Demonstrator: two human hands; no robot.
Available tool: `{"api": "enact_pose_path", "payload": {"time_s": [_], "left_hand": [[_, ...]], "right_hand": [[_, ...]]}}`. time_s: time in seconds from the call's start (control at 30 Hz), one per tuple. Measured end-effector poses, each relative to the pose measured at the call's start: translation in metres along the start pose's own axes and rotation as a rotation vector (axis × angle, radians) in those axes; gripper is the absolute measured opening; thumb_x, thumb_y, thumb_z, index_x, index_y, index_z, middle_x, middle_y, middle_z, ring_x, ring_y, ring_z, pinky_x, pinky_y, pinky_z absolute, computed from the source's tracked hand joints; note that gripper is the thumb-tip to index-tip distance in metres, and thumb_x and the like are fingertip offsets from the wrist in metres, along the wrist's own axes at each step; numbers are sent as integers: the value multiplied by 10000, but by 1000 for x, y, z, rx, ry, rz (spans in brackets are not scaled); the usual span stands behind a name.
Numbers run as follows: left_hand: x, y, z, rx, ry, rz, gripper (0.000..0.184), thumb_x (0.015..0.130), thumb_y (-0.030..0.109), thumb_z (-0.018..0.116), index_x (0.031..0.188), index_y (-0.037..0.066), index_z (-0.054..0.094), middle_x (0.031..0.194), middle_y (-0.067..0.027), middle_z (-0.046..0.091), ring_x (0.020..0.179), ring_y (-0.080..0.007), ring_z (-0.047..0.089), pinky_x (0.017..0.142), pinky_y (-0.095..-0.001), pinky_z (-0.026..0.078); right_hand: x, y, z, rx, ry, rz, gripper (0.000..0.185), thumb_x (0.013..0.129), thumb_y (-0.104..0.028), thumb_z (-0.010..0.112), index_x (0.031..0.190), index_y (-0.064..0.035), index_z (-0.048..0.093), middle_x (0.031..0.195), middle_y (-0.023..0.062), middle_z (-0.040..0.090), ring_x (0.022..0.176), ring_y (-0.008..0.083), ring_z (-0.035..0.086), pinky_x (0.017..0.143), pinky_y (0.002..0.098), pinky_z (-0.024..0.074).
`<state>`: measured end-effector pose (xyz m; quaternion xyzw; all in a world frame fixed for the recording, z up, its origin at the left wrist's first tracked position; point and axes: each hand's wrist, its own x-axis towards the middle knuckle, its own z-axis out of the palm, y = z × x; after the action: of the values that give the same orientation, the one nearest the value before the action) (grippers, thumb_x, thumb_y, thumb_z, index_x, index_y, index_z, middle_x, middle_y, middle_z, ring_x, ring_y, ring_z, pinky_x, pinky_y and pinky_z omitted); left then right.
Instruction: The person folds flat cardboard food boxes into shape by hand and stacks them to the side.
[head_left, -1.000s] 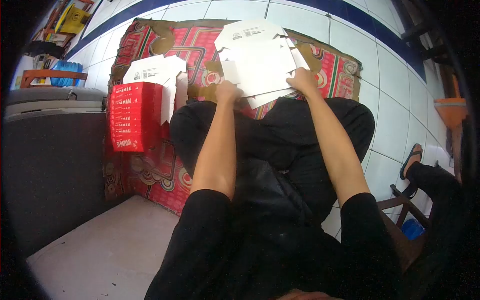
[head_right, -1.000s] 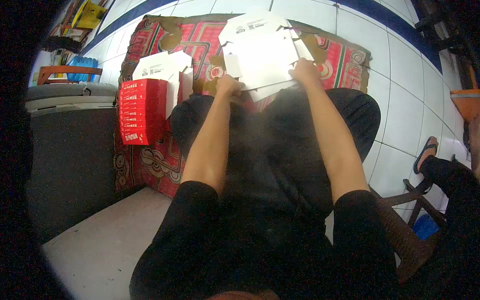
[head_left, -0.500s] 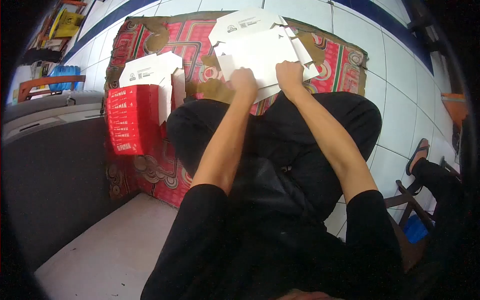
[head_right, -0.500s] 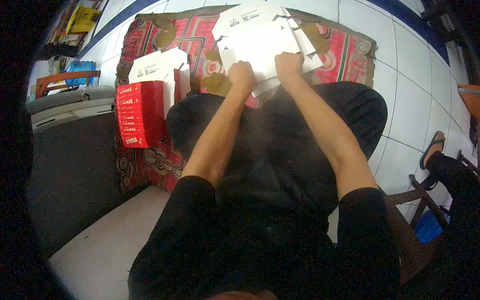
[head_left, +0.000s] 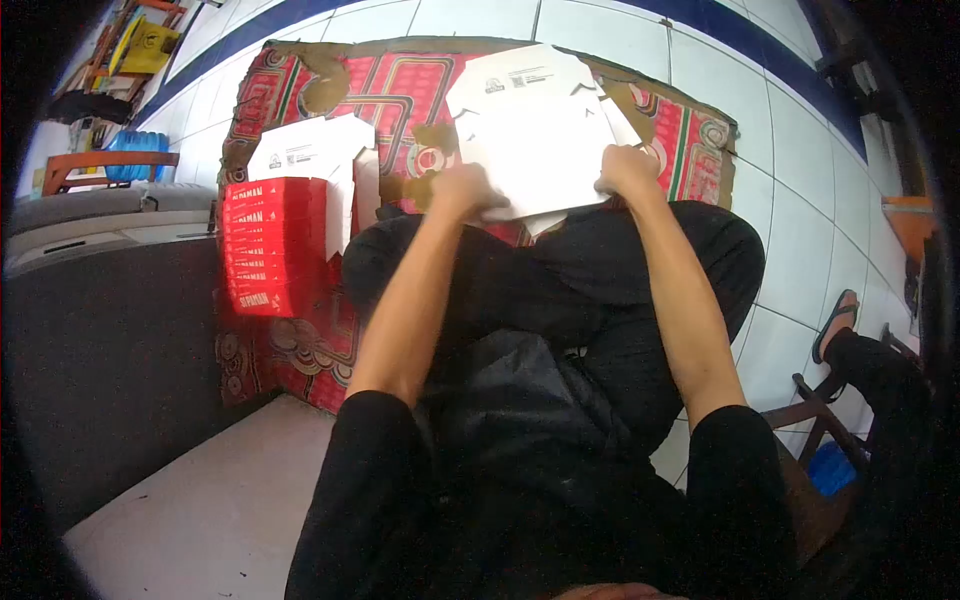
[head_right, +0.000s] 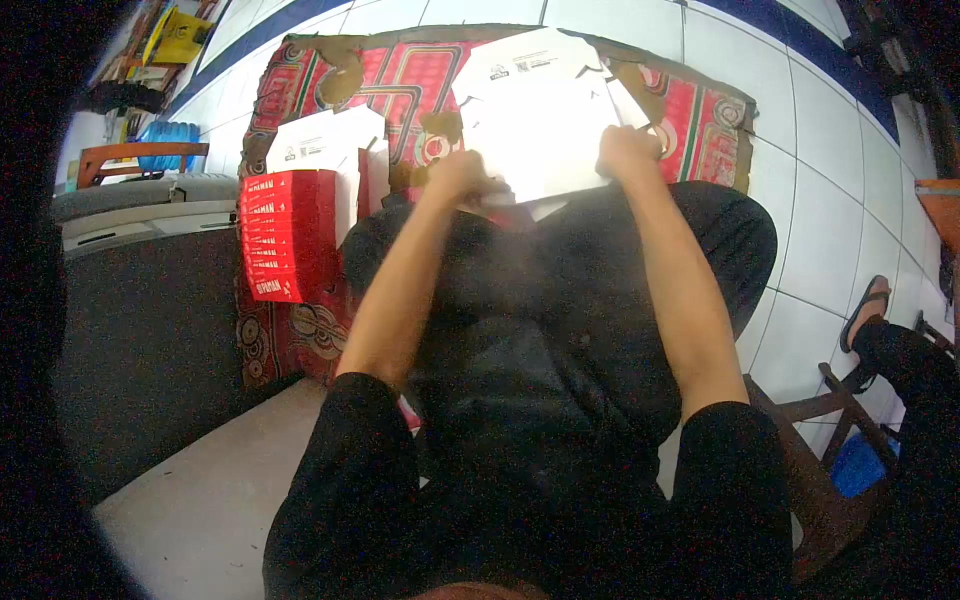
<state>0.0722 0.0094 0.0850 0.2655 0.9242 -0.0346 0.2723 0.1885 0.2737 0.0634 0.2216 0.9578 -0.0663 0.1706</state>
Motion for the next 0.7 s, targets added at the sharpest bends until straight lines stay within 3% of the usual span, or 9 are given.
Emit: {"api": "enact_pose_path", "payload": {"time_s": [0.03, 0.1, 0.17, 0.27, 0.37, 0.43, 0.5, 0.57, 0.7], "left_hand": [[1, -10, -16, -82, -210, -45, 463, 828, 520, 819, 950, 75, 862, 944, -102, 839, 950, -284, 821, 840, -414, 649], [22, -39, -13, -337, -277, -38, 561, 821, 567, 815, 982, 31, 846, 1033, -165, 833, 990, -361, 809, 887, -490, 631], [60, -64, 2, -223, 268, 112, 547, 864, 520, 782, 1033, 2, 831, 1074, -234, 817, 1016, -424, 791, 902, -517, 622], [122, -85, 15, -51, 258, 148, 499, 860, 435, 779, 1081, -11, 812, 1055, -293, 787, 921, -446, 776, 761, -495, 633], [123, -65, 17, -274, 217, -31, 460, 838, 350, 755, 1065, -48, 802, 1067, -346, 762, 962, -473, 770, 813, -516, 625], [138, -61, 38, -411, 309, -86, 457, 833, 321, 741, 1037, -84, 794, 1052, -368, 755, 968, -480, 772, 841, -525, 618], [142, -53, 53, -476, 394, -96, 469, 834, 321, 736, 1015, -108, 788, 1033, -373, 755, 961, -478, 776, 851, -528, 614], [132, -37, 45, -497, 371, -255, 470, 848, 219, 692, 1146, -142, 738, 1232, -373, 728, 1197, -495, 717, 1054, -530, 575], [143, -45, 45, -553, 325, -257, 494, 833, 206, 723, 1184, -142, 724, 1260, -364, 720, 1208, -515, 705, 1052, -532, 576]], "right_hand": [[-10, 4, -22, -9, -85, -21, 361, 931, -362, 731, 1142, -89, 840, 1182, 189, 817, 1104, 374, 791, 906, 515, 617], [-12, 7, -50, -27, -165, -39, 439, 936, -423, 737, 1189, -76, 826, 1229, 200, 804, 1159, 380, 773, 941, 521, 607], [1, 5, -64, 133, 5, 125, 527, 944, -503, 729, 1191, -47, 818, 1242, 202, 800, 1173, 391, 763, 961, 543, 595], [50, 12, -56, 260, 55, 130, 504, 960, -450, 702, 1224, -31, 798, 1283, 216, 779, 1204, 421, 742, 979, 578, 585], [86, 18, -29, 402, -5, 141, 489, 953, -397, 698, 1276, -38, 776, 1370, 226, 732, 1267, 441, 705, 1016, 600, 569], [103, 23, 18, 332, 435, 80, 474, 937, -386, 724, 1194, 12, 747, 1154, 300, 765, 1045, 454, 771, 922, 544, 598], [140, 35, 48, 310, 284, 73, 465, 915, -373, 738, 1169, 14, 778, 1161, 302, 771, 1039, 442, 775, 937, 501, 590], [137, 29, 36, 306, 227, 71, 467, 903, -393, 747, 1145, 3, 799, 1118, 278, 789, 1039, 428, 776, 932, 488, 587], [119, 22, 10, 463, 168, 173, 451, 897, -423, 763, 1061, -8, 829, 981, 193, 826, 930, 339, 799, 818, 446, 596]]}}
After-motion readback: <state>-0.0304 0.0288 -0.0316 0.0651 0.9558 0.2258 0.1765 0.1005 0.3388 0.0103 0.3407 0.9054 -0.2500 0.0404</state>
